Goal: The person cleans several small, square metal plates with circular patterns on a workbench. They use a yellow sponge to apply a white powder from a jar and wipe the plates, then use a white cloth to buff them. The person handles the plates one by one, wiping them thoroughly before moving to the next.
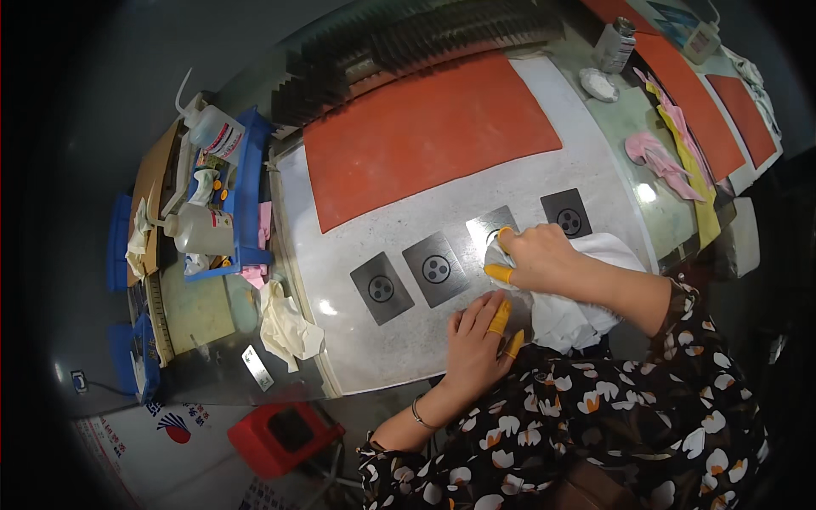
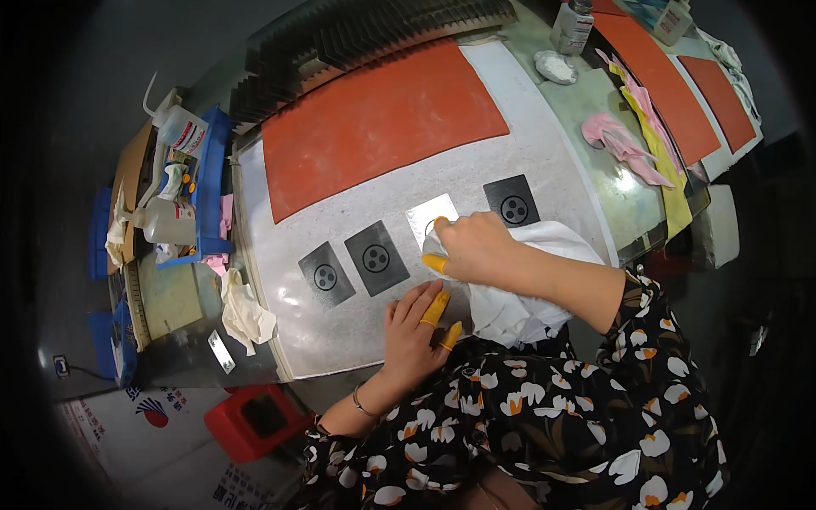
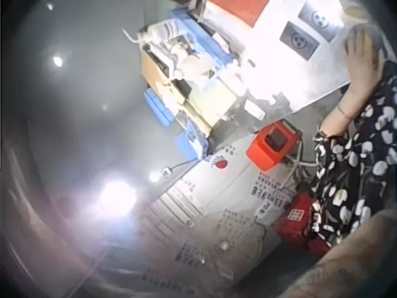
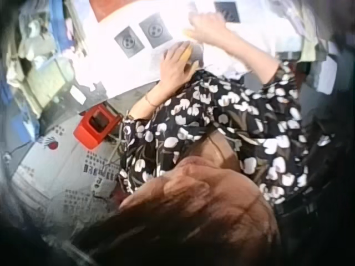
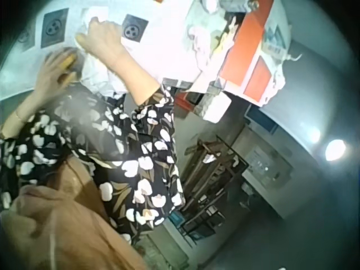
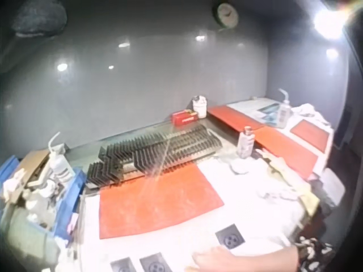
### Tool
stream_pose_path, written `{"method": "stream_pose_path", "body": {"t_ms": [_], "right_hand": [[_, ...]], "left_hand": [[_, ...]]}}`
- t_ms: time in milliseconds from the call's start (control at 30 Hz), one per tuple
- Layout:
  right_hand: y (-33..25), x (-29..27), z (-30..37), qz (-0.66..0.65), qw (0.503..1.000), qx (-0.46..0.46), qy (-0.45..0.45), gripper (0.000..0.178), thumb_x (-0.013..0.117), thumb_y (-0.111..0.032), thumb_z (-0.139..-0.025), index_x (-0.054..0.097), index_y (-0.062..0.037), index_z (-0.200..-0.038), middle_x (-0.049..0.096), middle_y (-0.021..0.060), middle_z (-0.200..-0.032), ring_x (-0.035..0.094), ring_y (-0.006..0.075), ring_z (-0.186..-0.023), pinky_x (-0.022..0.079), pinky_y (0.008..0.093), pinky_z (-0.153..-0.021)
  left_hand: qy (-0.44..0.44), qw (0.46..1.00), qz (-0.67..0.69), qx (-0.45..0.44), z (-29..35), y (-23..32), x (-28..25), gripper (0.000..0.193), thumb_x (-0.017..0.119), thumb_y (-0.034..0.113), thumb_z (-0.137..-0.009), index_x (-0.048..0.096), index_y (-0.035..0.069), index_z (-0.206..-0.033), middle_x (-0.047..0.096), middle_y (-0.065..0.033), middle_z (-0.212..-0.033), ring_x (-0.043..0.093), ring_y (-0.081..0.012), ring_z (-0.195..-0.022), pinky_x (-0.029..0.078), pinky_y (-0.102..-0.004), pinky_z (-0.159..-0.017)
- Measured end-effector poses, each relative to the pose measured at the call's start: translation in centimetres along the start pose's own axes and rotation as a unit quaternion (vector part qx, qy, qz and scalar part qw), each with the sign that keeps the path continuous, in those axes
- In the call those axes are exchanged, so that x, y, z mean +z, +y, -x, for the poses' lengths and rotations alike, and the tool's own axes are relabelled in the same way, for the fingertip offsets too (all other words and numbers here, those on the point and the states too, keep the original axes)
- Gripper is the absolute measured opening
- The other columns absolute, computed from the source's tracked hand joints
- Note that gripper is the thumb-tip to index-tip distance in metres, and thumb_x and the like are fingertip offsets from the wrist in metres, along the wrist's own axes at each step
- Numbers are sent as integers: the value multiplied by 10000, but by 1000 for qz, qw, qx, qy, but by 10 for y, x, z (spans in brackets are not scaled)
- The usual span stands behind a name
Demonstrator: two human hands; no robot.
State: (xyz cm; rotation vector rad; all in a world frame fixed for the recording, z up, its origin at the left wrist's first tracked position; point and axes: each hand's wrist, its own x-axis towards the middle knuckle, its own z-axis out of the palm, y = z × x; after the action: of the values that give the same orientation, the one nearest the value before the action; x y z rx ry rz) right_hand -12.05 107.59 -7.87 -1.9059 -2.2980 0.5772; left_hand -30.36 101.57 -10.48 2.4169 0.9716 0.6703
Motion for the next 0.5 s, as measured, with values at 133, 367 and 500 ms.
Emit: {"method": "stream_pose_path", "body": {"t_ms": [133,367,500], "right_hand": [[-8,3,27,-7,998,3,-61,421,634,-402,-762,563,5,-843,614,195,-620,627,357,-609,466,435,-568],[-37,-23,4,4,995,-64,-81,441,638,-410,-757,569,-2,-910,625,192,-673,629,354,-652,466,452,-595],[-60,-15,-68,-15,999,-38,-7,431,647,-403,-741,594,-7,-901,640,197,-741,635,348,-733,476,447,-639]], "left_hand": [[21,998,1,-54,20,-13,-22,478,716,119,-675,547,-19,-1101,497,-119,-1268,472,-317,-1094,373,-400,-879],[-17,992,-110,-65,38,-35,-47,531,721,165,-668,547,-5,-1140,494,-90,-1279,477,-295,-1066,367,-387,-890],[12,991,-122,-46,35,-39,-43,550,716,207,-670,544,-5,-1147,486,-93,-1284,471,-279,-1068,364,-387,-870]]}}
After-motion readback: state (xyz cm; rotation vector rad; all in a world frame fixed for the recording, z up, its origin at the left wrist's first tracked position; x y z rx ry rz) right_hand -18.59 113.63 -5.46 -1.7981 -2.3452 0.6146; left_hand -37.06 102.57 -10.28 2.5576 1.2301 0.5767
